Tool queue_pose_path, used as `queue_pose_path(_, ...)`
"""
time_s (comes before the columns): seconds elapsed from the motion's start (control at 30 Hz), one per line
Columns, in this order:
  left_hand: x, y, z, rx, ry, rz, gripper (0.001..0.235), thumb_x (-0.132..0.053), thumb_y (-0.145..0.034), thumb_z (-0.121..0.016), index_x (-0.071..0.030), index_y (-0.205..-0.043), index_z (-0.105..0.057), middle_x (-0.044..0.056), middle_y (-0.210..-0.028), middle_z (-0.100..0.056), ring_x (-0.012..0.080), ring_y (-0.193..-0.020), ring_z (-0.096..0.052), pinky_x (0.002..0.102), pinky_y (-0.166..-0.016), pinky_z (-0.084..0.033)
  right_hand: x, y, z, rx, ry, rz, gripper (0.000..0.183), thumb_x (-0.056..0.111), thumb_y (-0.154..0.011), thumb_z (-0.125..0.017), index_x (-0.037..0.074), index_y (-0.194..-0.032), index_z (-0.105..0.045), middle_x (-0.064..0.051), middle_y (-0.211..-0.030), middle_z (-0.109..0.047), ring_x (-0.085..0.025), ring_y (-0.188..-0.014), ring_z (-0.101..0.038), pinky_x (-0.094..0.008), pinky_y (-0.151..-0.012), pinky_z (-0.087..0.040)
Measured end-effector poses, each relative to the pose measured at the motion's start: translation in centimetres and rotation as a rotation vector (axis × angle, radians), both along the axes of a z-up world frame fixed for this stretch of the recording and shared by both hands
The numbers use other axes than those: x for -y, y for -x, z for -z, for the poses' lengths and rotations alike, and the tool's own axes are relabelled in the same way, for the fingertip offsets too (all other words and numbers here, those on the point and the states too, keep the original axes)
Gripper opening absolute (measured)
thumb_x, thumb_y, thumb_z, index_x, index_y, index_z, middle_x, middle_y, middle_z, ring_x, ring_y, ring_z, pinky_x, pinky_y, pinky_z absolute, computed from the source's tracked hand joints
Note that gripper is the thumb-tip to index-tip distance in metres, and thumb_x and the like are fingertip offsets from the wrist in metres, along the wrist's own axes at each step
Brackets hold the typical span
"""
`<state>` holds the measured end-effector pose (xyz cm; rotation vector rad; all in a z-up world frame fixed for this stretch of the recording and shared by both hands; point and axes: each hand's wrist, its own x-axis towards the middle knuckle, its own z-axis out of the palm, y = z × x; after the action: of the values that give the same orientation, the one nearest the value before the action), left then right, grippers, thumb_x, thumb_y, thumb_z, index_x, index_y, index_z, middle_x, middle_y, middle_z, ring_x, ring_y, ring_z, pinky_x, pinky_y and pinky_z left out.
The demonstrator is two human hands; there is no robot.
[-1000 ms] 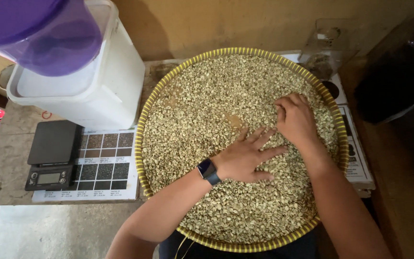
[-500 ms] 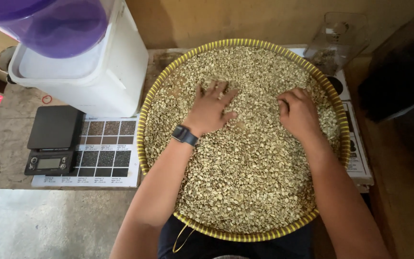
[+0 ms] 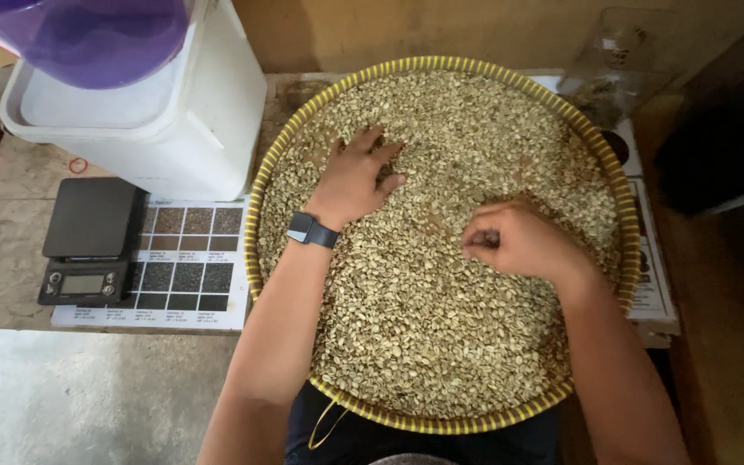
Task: The person sorts green coffee beans in a large woven tray by hand, picking out defective beans and placing them into a small clear container. The person repeatedly sifts through the beans and removes unwanted items throughout the clip.
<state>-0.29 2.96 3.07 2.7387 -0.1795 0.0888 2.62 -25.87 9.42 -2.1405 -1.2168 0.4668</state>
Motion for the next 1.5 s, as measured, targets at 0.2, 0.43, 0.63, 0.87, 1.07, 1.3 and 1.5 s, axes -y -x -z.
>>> queue_pose_path(0.2,0.1,0.0,-0.1,-0.038,0.021,-0.018,0.055,-0.047,-0.114,-0.054,-0.008,-0.153,-0.059,0.031,-0.164,-0.040,0.0560,-0.153,-0.035,0.083,-0.118,-0.025,-1.0,-0.1,1.2,-0.047,0.300,-0.070,0.014,0.013,-0.088,-0.075,0.001,-0.091,-0.082,-0.015,-0.080,-0.075,-0.032,-0.080,-0.072,-0.042,-0.071,-0.057)
queue_pose_path(0.43,0.3,0.3,-0.2,-0.032,0.021,-0.016,0.055,-0.044,-0.115,-0.054,-0.006,-0.154,-0.057,0.031,-0.164,-0.038,0.0565,-0.153,-0.033,0.084,-0.117,-0.025,-1.0,0.1,1.5,-0.048,0.368,-0.070,0.013,0.011,-0.091,-0.072,0.001,-0.091,-0.081,-0.012,-0.081,-0.074,-0.030,-0.083,-0.072,-0.040,-0.073,-0.057)
queue_pose_path(0.63,0.1,-0.1,0.5,-0.021,-0.009,-0.008,0.059,-0.051,-0.114,-0.050,-0.008,-0.154,-0.057,0.029,-0.165,-0.039,0.0533,-0.155,-0.034,0.082,-0.119,-0.025,0.7,-1.4,2.3,0.064,0.160,0.052,0.010,0.012,-0.088,-0.071,0.007,-0.091,-0.078,-0.012,-0.079,-0.072,-0.034,-0.081,-0.072,-0.046,-0.072,-0.057)
queue_pose_path(0.87,0.2,-0.1,0.8,-0.017,0.013,-0.014,0.062,-0.053,-0.116,-0.046,-0.007,-0.158,-0.052,0.031,-0.167,-0.035,0.0545,-0.156,-0.029,0.081,-0.121,-0.022,6.6,-12.2,4.7,0.486,-0.294,0.676,0.008,0.019,-0.105,-0.073,0.015,-0.111,-0.078,-0.008,-0.092,-0.073,-0.029,-0.091,-0.071,-0.039,-0.080,-0.056)
queue_pose_path(1.07,-0.2,-1.3,3.4,0.002,0.027,-0.032,0.066,-0.054,-0.106,-0.049,-0.014,-0.159,-0.050,0.025,-0.170,-0.034,0.0492,-0.159,-0.022,0.075,-0.123,-0.018,8.7,-21.2,4.5,0.786,-0.388,0.822,0.011,0.005,-0.103,-0.074,0.009,-0.096,-0.081,-0.004,-0.073,-0.065,-0.022,-0.064,-0.061,-0.043,-0.059,-0.049)
queue_pose_path(1.3,-0.6,-1.7,3.9,0.165,0.027,-0.099,0.063,-0.050,-0.105,-0.058,-0.013,-0.155,-0.053,0.028,-0.164,-0.043,0.0526,-0.154,-0.032,0.076,-0.122,-0.019,6.1,-19.8,4.0,0.986,-0.311,0.802,0.015,0.009,-0.096,-0.068,0.008,-0.105,-0.080,-0.016,-0.099,-0.077,-0.042,-0.086,-0.071,-0.052,-0.072,-0.052)
queue_pose_path(1.5,0.4,-0.3,1.4,-0.078,-0.027,-0.152,0.088,-0.069,-0.112,-0.035,0.001,-0.166,-0.030,0.038,-0.170,-0.017,0.0572,-0.159,-0.016,0.072,-0.128,-0.017,1.5,-10.3,6.8,0.758,-0.346,0.581,0.006,0.010,-0.094,-0.071,0.009,-0.100,-0.074,-0.015,-0.084,-0.066,-0.038,-0.090,-0.067,-0.048,-0.082,-0.053)
